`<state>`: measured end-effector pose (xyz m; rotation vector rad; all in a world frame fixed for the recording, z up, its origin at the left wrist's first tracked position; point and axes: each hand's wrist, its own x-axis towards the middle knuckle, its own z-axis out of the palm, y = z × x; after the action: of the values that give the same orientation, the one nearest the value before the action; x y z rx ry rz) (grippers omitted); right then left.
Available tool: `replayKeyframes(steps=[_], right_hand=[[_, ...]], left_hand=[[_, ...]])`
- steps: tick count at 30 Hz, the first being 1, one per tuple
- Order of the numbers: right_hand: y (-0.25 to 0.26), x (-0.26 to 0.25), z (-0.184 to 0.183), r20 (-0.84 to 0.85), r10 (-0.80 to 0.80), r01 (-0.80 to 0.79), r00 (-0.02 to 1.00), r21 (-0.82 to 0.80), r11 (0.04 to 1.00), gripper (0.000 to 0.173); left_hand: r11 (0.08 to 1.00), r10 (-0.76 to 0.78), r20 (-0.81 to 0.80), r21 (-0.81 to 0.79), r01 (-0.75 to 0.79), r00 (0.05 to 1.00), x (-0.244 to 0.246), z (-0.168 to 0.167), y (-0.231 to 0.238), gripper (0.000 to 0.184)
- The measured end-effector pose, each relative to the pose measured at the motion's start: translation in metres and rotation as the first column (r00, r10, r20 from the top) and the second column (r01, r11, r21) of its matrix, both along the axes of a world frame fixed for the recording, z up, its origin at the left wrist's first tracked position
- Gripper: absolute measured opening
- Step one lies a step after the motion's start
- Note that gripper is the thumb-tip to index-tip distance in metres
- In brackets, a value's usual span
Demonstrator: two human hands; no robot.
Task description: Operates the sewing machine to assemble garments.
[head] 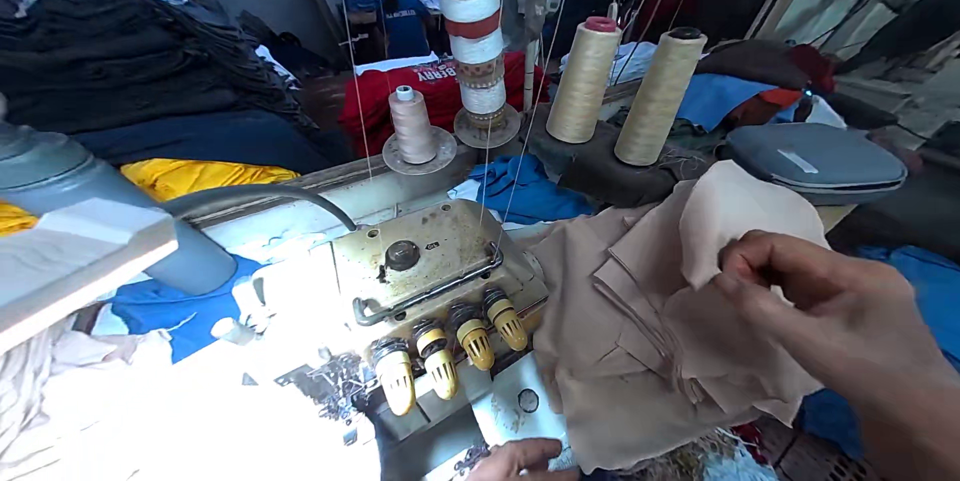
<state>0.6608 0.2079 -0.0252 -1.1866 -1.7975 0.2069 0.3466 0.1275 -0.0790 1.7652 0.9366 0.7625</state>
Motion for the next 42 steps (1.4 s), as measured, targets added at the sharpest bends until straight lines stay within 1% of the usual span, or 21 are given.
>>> replayKeyframes(steps=[3, 4, 5, 6, 7, 9, 10, 12, 15, 18, 20, 21, 23, 26, 29, 32, 35, 37, 39, 41, 42], right_hand=[[-0.018, -0.033, -0.018, 0.012, 0.271, -0.271, 0.962, -0.023, 0.962, 0.011], [-0.024, -0.047, -0.029, -0.004, 0.369, -0.369, 0.930, -0.036, 0.929, 0.012], [-0.031, -0.061, -0.038, -0.024, 0.447, -0.447, 0.894, -0.057, 0.893, 0.012], [-0.039, -0.074, -0.045, -0.048, 0.500, -0.502, 0.865, -0.086, 0.861, 0.012], [-0.047, -0.085, -0.050, -0.073, 0.536, -0.540, 0.841, -0.120, 0.833, 0.011], [-0.060, -0.101, -0.061, -0.141, 0.559, -0.576, 0.817, -0.170, 0.800, 0.011], [-0.065, -0.108, -0.065, -0.176, 0.559, -0.584, 0.811, -0.180, 0.791, 0.011], [-0.074, -0.119, -0.074, -0.277, 0.554, -0.609, 0.785, -0.187, 0.771, 0.011], [-0.082, -0.136, -0.082, -0.490, 0.519, -0.677, 0.700, -0.224, 0.701, 0.014], [-0.081, -0.151, -0.089, -0.667, 0.424, -0.733, 0.613, -0.280, 0.620, 0.030], [-0.078, -0.163, -0.093, -0.699, 0.421, -0.757, 0.578, -0.266, 0.597, 0.032], [-0.078, -0.168, -0.093, -0.700, 0.436, -0.767, 0.565, -0.252, 0.590, 0.030], [-0.081, -0.175, -0.088, -0.717, 0.445, -0.786, 0.537, -0.233, 0.573, 0.027], [-0.089, -0.179, -0.083, -0.735, 0.454, -0.798, 0.504, -0.195, 0.571, 0.024], [-0.099, -0.178, -0.087, -0.633, 0.555, -0.802, 0.540, -0.189, 0.566, 0.025], [-0.106, -0.171, -0.124, -0.298, 0.732, -0.790, 0.613, -0.208, 0.577, 0.024], [-0.119, -0.156, -0.176, 0.082, 0.776, -0.708, 0.626, -0.357, 0.609, 0.026], [-0.131, -0.148, -0.200, 0.197, 0.775, -0.622, 0.601, -0.493, 0.608, 0.024], [-0.138, -0.143, -0.207, 0.231, 0.816, -0.530, 0.530, -0.661, 0.531, 0.023], [-0.135, -0.145, -0.200, 0.186, 0.873, -0.475, 0.451, -0.778, 0.411, 0.032], [-0.131, -0.147, -0.195, 0.156, 0.878, -0.503, 0.453, -0.768, 0.396, 0.035]], left_hand=[[0.979, 0.061, 0.134, -0.203, -0.033, 0.989, 0.016, 0.011, 0.006, 0.041], [0.959, 0.114, 0.194, -0.278, -0.057, 0.974, 0.021, 0.014, 0.007, 0.040], [0.932, 0.201, 0.255, -0.346, -0.105, 0.946, 0.026, 0.015, 0.006, 0.031], [0.897, 0.298, 0.298, -0.411, -0.160, 0.907, 0.029, 0.014, 0.005, 0.020], [0.859, 0.382, 0.341, -0.475, -0.193, 0.859, 0.030, 0.012, 0.003, 0.015], [0.793, 0.497, 0.374, -0.562, -0.235, 0.783, 0.022, 0.009, -0.001, 0.017], [0.775, 0.524, 0.361, -0.578, -0.257, 0.771, 0.015, 0.008, -0.004, 0.017], [0.778, 0.528, 0.300, -0.547, -0.310, 0.794, 0.000, 0.007, -0.010, 0.012], [0.827, 0.513, 0.215, -0.383, -0.411, 0.831, -0.015, 0.006, -0.022, 0.002], [0.878, 0.477, 0.162, -0.132, -0.461, 0.864, -0.025, 0.003, -0.028, 0.015], [0.897, 0.435, 0.115, 0.034, -0.442, 0.893, -0.031, -0.003, -0.031, 0.024], [0.906, 0.415, 0.115, 0.044, -0.422, 0.903, -0.034, -0.003, -0.033, 0.024], [0.922, 0.385, 0.199, -0.113, -0.369, 0.901, -0.045, 0.003, -0.042, 0.015], [0.873, 0.462, 0.392, -0.357, -0.332, 0.795, -0.066, 0.003, -0.058, 0.006], [0.750, 0.658, 0.416, -0.443, -0.492, 0.628, -0.087, 0.005, -0.070, 0.005], [0.563, 0.827, 0.303, -0.459, -0.687, 0.474, -0.115, 0.012, -0.076, 0.012], [0.373, 0.927, 0.226, -0.483, -0.792, 0.299, -0.138, 0.025, -0.083, 0.017], [0.302, 0.948, 0.238, -0.461, -0.834, 0.212, -0.150, 0.031, -0.088, 0.019], [0.297, 0.940, 0.282, -0.396, -0.869, 0.193, -0.158, 0.037, -0.095, 0.019], [0.355, 0.908, 0.314, -0.222, -0.908, 0.278, -0.162, 0.044, -0.106, 0.021], [0.398, 0.882, 0.314, -0.096, -0.912, 0.352, -0.164, 0.051, -0.114, 0.023]])
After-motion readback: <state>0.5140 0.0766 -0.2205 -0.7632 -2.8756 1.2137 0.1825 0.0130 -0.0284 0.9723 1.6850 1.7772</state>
